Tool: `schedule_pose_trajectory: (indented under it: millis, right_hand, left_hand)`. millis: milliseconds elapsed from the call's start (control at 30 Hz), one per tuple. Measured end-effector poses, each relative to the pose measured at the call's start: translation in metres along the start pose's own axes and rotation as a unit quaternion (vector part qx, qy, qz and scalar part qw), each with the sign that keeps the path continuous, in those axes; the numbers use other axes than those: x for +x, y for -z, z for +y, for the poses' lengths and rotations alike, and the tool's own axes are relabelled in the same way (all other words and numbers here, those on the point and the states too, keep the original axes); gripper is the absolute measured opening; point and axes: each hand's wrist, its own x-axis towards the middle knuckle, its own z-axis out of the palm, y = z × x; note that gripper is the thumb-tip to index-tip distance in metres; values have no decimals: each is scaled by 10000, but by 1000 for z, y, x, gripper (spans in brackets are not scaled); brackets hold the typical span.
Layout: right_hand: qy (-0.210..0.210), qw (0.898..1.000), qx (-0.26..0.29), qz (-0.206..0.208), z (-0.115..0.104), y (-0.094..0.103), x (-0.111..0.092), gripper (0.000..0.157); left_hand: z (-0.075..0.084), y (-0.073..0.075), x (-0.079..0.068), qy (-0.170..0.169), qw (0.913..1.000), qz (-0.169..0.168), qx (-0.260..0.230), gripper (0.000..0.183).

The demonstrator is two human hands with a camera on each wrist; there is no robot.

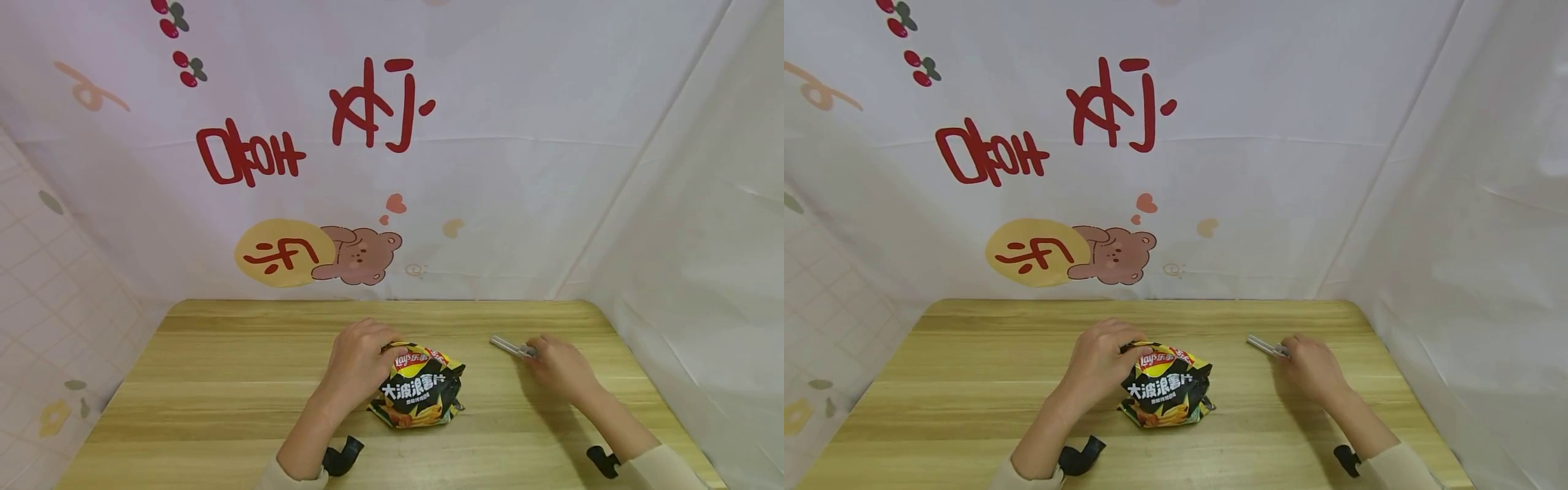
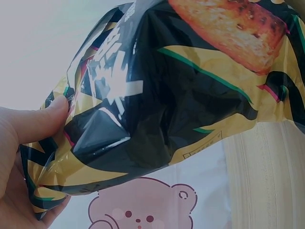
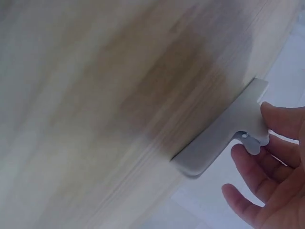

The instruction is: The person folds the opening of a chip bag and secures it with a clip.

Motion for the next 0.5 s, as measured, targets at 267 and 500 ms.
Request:
schedule_pose_trajectory:
  millis: [267, 500]
  right_hand:
    - [-208, 9985, 510, 71, -6, 5, -4, 26]
    - [-172, 9960, 823, 291, -13, 10, -5, 26]
  left_hand:
    - [0, -1, -1, 16, 10000, -27, 14, 12]
    - [-1, -1, 0, 6, 10000, -37, 19, 13]
